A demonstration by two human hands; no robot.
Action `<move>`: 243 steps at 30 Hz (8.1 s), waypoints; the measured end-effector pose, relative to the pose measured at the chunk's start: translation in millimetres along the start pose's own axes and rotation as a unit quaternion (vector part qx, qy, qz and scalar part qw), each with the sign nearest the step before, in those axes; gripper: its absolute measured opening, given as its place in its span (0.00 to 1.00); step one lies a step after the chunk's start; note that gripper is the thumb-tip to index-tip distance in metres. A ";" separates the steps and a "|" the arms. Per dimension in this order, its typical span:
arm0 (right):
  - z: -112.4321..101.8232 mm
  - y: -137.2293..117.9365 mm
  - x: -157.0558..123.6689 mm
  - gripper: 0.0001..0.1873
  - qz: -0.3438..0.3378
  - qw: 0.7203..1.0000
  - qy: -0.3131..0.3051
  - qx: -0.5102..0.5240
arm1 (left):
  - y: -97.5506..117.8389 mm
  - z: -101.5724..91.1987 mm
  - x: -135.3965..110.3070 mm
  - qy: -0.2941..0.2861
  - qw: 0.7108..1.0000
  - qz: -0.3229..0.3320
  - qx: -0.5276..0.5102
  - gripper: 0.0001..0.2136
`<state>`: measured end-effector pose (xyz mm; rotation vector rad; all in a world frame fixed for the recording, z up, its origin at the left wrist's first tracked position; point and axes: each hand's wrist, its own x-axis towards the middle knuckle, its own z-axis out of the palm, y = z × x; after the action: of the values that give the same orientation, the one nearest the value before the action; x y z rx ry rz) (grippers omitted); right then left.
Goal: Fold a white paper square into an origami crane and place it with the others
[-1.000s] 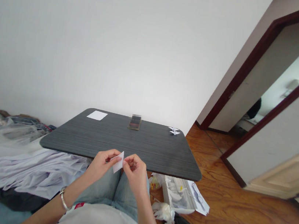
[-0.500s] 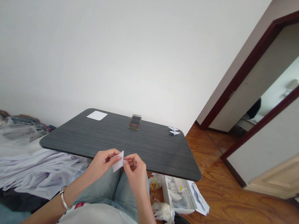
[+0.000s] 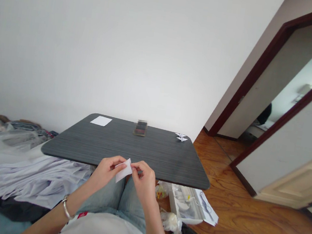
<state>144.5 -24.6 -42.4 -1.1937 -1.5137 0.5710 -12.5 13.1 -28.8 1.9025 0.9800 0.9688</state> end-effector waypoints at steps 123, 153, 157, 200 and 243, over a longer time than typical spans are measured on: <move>19.8 6.0 -3.1 0.18 0.047 0.964 0.071 0.250 | -1.2 15.6 1.4 0.154 0.963 0.016 -0.221 0.03; 19.3 -0.3 -0.6 0.18 0.070 0.954 0.109 0.272 | 0.9 26.9 -7.0 0.146 0.975 0.024 -0.167 0.06; 19.6 0.3 -0.7 0.17 0.077 0.953 0.110 0.273 | 3.0 26.7 -7.9 0.140 0.974 0.039 -0.172 0.14; 9.7 -3.3 -3.6 0.17 -0.067 0.995 0.058 -0.053 | 16.9 -2.2 -1.1 0.079 0.983 0.164 0.016 0.01; 7.2 -9.8 -3.8 0.07 -0.050 0.996 -0.040 -0.068 | 17.2 -2.0 0.0 0.062 0.991 0.116 -0.002 0.11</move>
<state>133.8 -30.1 -38.1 -1.2026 -1.6913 0.4599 -9.4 6.8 -13.0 2.0045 0.8362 1.2346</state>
